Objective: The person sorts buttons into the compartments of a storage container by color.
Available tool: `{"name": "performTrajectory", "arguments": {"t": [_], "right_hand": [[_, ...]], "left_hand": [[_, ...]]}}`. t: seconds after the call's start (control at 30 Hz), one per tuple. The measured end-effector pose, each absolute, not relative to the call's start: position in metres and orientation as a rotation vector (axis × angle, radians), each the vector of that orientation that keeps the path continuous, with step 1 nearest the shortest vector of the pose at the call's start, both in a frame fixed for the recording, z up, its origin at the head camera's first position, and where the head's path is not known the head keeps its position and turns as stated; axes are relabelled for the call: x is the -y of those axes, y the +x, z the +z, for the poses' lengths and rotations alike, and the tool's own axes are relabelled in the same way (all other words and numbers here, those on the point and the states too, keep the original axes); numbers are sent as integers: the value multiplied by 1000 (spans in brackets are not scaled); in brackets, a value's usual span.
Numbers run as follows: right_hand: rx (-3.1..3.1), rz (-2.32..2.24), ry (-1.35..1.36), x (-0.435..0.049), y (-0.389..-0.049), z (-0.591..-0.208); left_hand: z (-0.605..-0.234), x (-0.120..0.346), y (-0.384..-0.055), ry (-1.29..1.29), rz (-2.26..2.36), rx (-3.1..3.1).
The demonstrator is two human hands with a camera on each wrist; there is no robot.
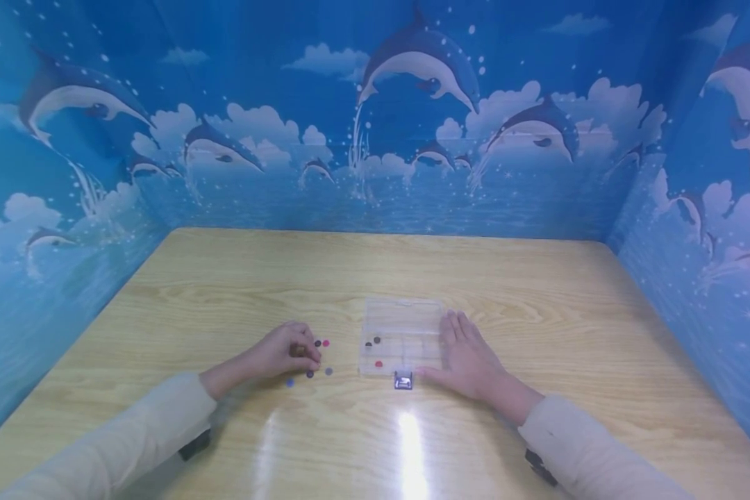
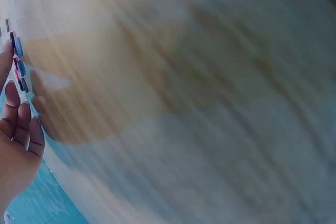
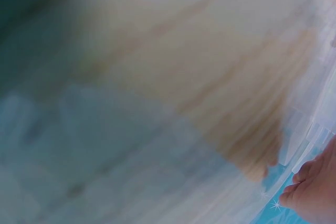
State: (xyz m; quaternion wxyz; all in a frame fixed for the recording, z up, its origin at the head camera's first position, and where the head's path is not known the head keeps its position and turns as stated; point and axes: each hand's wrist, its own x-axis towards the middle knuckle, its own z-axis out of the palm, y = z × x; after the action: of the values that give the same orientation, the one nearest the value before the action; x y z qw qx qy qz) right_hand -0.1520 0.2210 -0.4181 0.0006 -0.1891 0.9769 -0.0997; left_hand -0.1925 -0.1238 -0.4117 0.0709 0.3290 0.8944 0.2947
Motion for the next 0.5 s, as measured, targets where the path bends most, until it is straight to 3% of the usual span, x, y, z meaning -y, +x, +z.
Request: {"name": "performTrajectory", "arguments": {"t": [0.5], "right_hand": [[-3075,-318,-602,-221,-152,-418]], "left_hand": [[-411,123,-191,1000,886,-2716]]}}
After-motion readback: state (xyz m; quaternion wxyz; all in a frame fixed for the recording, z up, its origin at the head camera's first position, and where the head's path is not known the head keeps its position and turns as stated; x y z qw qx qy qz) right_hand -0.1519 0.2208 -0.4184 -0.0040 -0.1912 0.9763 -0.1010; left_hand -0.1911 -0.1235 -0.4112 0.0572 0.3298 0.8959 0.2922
